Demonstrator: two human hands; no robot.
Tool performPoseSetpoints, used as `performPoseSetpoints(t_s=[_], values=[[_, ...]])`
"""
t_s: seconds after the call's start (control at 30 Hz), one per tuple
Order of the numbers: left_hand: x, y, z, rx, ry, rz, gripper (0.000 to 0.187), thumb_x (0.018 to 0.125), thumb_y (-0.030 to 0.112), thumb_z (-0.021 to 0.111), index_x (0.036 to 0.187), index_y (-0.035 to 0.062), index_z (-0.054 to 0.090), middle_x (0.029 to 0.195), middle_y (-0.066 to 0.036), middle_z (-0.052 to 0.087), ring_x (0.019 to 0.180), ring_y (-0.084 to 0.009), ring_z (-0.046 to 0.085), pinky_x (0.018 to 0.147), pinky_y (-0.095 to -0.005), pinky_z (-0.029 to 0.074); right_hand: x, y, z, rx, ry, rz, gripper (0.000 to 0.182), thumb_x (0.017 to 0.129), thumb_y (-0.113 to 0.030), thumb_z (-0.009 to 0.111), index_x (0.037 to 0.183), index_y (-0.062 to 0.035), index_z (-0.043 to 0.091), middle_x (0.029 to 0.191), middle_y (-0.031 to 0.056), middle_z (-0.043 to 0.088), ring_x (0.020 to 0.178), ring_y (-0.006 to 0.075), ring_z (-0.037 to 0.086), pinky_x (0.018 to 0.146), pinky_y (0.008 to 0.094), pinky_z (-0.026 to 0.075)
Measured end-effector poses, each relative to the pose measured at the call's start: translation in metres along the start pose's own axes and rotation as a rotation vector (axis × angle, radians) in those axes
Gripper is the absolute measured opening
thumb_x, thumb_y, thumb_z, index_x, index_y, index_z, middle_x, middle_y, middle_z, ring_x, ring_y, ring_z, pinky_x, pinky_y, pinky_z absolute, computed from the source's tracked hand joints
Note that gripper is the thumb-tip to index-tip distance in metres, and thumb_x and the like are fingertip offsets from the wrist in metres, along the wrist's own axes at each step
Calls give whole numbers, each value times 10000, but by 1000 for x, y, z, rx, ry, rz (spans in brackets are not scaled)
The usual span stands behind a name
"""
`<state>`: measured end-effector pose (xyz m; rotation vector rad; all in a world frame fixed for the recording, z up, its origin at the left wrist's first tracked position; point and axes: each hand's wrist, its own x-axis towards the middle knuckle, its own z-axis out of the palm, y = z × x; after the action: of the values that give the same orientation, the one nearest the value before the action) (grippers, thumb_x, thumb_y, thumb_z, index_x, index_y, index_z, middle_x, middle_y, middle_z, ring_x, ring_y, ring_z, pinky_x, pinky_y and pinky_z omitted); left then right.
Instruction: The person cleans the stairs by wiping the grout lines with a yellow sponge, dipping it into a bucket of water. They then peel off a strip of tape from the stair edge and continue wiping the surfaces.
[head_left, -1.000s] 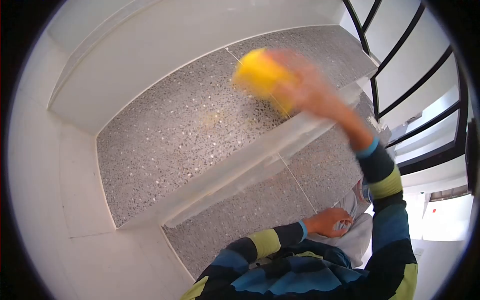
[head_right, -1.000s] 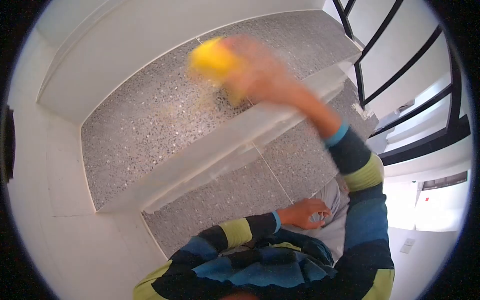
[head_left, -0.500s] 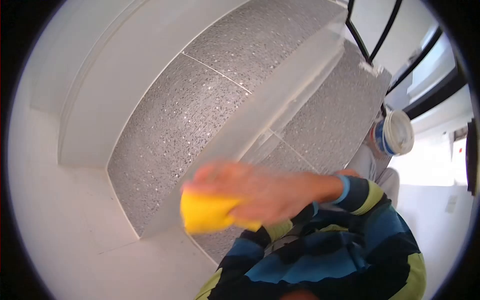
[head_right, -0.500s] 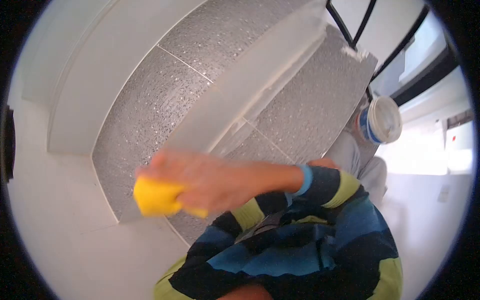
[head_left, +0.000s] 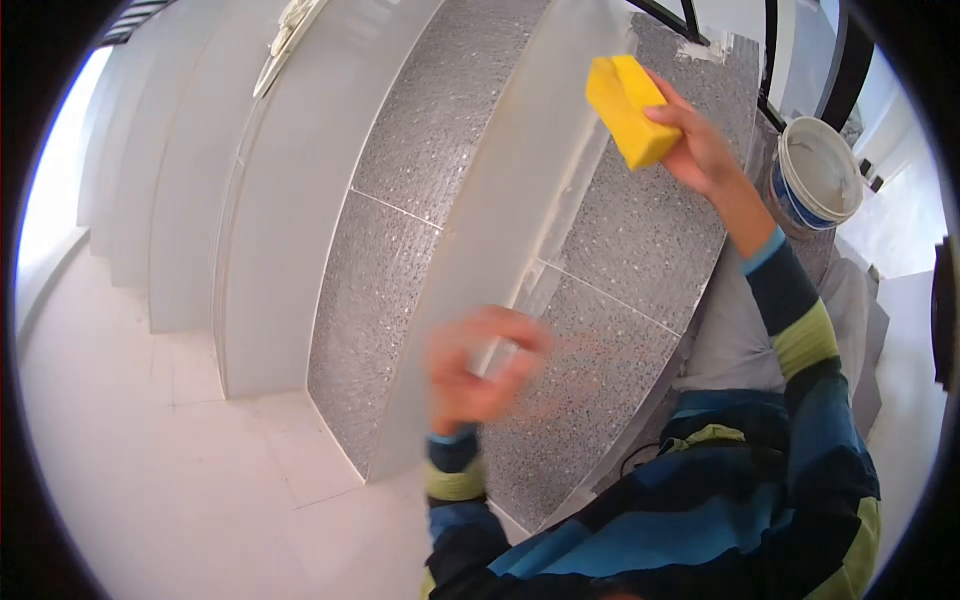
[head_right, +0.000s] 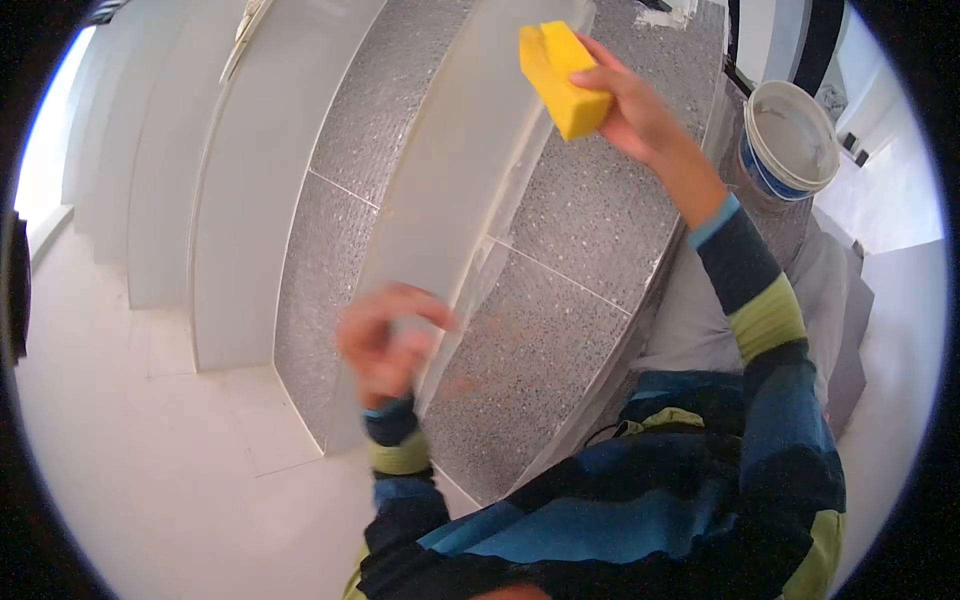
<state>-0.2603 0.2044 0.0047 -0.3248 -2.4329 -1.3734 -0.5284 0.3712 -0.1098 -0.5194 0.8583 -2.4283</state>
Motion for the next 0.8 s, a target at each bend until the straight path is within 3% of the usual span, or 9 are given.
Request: performPoseSetpoints(t_s=[0.13, 0.27, 0.4, 0.47, 0.57, 0.63, 0.7, 0.77, 0.8], values=[[26, -36, -107, 493, 253, -85, 373, 895, 269, 605, 1120, -27, 575, 1098, -149, 597, 1026, -242, 568, 909, -367, 444, 68, 11, -19, -429, 103, -200, 601, 850, -251, 619, 1381, -80, 394, 1227, 90, 532, 1079, 178, 555, 905, 306, 460], [5, -105, -184, 864, 252, -283, 568, 922, 371, 546, 1321, -6, 403, 1360, -171, 411, 1279, -301, 362, 1072, -420, 273, 145, -15, 12, -1184, 141, -708, 522, 745, -212, 664, 1196, 12, 528, 1090, 197, 596, 990, 238, 599, 821, 308, 498], [-14, -135, -191, 954, 216, -437, 724, 920, 480, 486, 1411, 0, 259, 1445, -190, 288, 1352, -337, 224, 1116, -452, 161, 188, -40, 49, -1541, -30, -704, 445, 706, -182, 649, 1104, 12, 598, 1102, 213, 604, 1021, 271, 596, 854, 323, 485], [-7, -129, -184, 914, 242, -448, 778, 915, 526, 460, 1428, -8, 217, 1461, -198, 256, 1363, -346, 196, 1124, -459, 127, 178, -57, 82, -1787, -222, 170, 472, 743, -206, 626, 1165, -8, 556, 1162, 184, 599, 1087, 279, 573, 914, 357, 455], [-11, -131, -186, 927, 256, -448, 792, 914, 541, 451, 1428, -12, 212, 1469, -201, 240, 1369, -348, 183, 1125, -458, 116, 118, -1, 125, -1690, -345, -31, 326, 805, -202, 579, 1059, 1, 587, 1004, 194, 602, 930, 244, 609, 771, 385, 504], [-11, -132, -186, 916, 258, -433, 786, 918, 535, 448, 1428, -15, 213, 1472, -201, 231, 1370, -345, 177, 1126, -457, 113, 36, 90, 154, -1785, -199, -641, 361, 763, -215, 556, 972, 73, 617, 992, 226, 593, 954, 311, 563, 820, 422, 464], [-12, -133, -188, 923, 235, -419, 776, 921, 523, 448, 1427, -18, 215, 1472, -201, 232, 1371, -344, 177, 1126, -456, 113, -30, 83, 184, -1540, -859, -518, 407, 763, -190, 555, 1067, 79, 585, 1001, 261, 577, 992, 368, 553, 898, 453, 434], [-13, -134, -190, 930, 204, -417, 766, 924, 510, 448, 1425, -20, 216, 1472, -200, 233, 1371, -343, 176, 1127, -454, 112, -64, 83, 188, -834, -749, -194, 463, 768, -151, 554, 1187, 44, 536, 1106, 265, 543, 1091, 391, 516, 967, 464, 399], [-12, -133, -188, 932, 207, -428, 746, 929, 487, 449, 1425, -22, 219, 1471, -200, 236, 1370, -343, 181, 1127, -451, 116, -59, 78, 177, -798, -577, -443, 484, 770, -133, 562, 1226, 22, 512, 1164, 257, 516, 1141, 387, 487, 991, 472, 381]])
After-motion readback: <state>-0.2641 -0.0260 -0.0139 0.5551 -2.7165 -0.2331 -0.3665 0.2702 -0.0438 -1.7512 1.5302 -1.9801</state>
